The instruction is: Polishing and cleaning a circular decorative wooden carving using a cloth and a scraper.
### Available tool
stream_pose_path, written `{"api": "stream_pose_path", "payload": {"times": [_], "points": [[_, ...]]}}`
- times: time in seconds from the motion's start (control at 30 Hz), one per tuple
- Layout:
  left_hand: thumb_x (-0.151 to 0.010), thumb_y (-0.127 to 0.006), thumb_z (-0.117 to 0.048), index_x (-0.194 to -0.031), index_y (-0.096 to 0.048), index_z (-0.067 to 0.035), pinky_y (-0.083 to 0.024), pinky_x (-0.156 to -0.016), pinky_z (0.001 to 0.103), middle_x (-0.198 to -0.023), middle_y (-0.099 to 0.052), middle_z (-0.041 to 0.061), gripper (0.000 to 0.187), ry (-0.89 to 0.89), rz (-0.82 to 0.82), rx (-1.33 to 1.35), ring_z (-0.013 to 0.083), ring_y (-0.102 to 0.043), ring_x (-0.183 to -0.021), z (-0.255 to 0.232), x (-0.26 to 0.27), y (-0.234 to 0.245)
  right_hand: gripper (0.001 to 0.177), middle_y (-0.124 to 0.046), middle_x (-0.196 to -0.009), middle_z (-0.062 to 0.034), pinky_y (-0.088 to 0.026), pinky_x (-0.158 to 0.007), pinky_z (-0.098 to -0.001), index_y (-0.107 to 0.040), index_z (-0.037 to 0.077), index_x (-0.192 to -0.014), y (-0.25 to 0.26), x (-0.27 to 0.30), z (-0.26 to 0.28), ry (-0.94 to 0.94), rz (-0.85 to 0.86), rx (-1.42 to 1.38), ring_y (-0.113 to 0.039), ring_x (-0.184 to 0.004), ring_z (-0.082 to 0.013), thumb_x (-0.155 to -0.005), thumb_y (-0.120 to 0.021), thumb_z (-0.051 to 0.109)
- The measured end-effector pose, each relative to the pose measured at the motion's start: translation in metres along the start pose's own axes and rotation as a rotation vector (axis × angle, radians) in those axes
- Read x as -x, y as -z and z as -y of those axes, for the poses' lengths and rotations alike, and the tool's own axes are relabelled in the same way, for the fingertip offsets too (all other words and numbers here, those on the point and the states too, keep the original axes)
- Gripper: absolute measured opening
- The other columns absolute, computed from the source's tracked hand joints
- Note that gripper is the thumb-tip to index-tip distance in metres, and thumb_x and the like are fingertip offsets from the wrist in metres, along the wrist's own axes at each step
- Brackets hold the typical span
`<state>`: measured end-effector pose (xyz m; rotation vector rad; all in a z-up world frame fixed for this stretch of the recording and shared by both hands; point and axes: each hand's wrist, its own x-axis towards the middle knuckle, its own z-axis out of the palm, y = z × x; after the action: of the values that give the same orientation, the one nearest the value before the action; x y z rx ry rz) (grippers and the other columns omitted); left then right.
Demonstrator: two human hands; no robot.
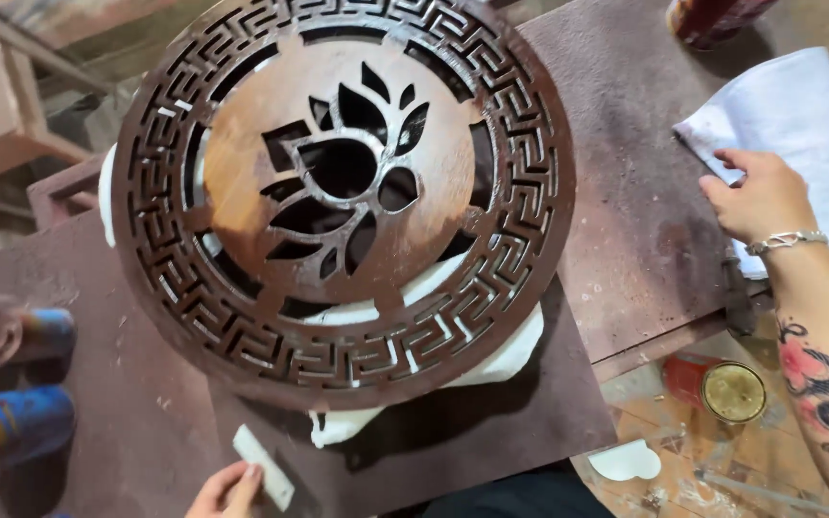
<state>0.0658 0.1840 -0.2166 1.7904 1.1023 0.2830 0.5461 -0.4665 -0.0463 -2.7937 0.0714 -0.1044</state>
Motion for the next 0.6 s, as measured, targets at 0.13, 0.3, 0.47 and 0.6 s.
{"api": "stream_pose_path", "payload": {"times": [0.13, 0.3, 0.47, 0.6], "points": [[-0.079, -0.083, 0.001, -0.095, -0.077, 0.013, -0.048, -0.063, 0.027, -0.068, -0.068, 0.016, 0.021, 0.049, -0.078, 0.017, 0.0174, -0.056, -0.062, -0.037, 0.032, -0.024, 0.053, -0.072, -0.119, -0.025, -0.055, -0.081, -0.0474, -0.066, 0.005, -0.143, -0.001, 0.017, 0.042, -0.006, 0.213, -0.054, -0.069, -0.094, -0.0392, -0.093, -0.068, 0.024], [-0.084, -0.077, 0.005, -0.097, -0.077, 0.02, -0.055, -0.054, 0.04, -0.073, -0.074, 0.028, 0.02, 0.278, 0.106, 0.091, 0.0326, -0.064, -0.055, -0.06, 0.035, -0.043, 0.047, -0.074, -0.123, -0.01, -0.054, -0.087, -0.0391, -0.068, 0.011, -0.137, -0.005, 0.047, 0.092, -0.011, 0.288, -0.258, -0.07, -0.1, -0.0273, -0.092, -0.065, 0.026], [-0.083, -0.078, 0.004, -0.097, -0.08, 0.016, -0.056, -0.059, 0.037, -0.072, -0.076, 0.025, 0.019, 0.303, 0.076, 0.047, 0.0284, -0.067, -0.061, -0.07, 0.028, -0.051, 0.041, -0.078, -0.105, -0.0124, -0.052, -0.067, -0.0353, -0.072, 0.007, -0.131, -0.016, 0.044, 0.111, -0.039, 0.344, -0.328, -0.065, -0.072, -0.0243, -0.093, -0.068, 0.02], [-0.075, -0.084, 0.0, -0.09, -0.085, 0.012, -0.053, -0.065, 0.029, -0.067, -0.076, 0.018, 0.019, 0.245, -0.006, -0.035, 0.0208, -0.064, -0.063, -0.049, 0.014, -0.048, 0.042, -0.075, -0.104, -0.0167, -0.051, -0.067, -0.0366, -0.071, 0.0, -0.132, 0.001, -0.005, 0.122, 0.188, 0.131, -0.373, -0.065, -0.077, -0.0267, -0.093, -0.067, 0.017]]}}
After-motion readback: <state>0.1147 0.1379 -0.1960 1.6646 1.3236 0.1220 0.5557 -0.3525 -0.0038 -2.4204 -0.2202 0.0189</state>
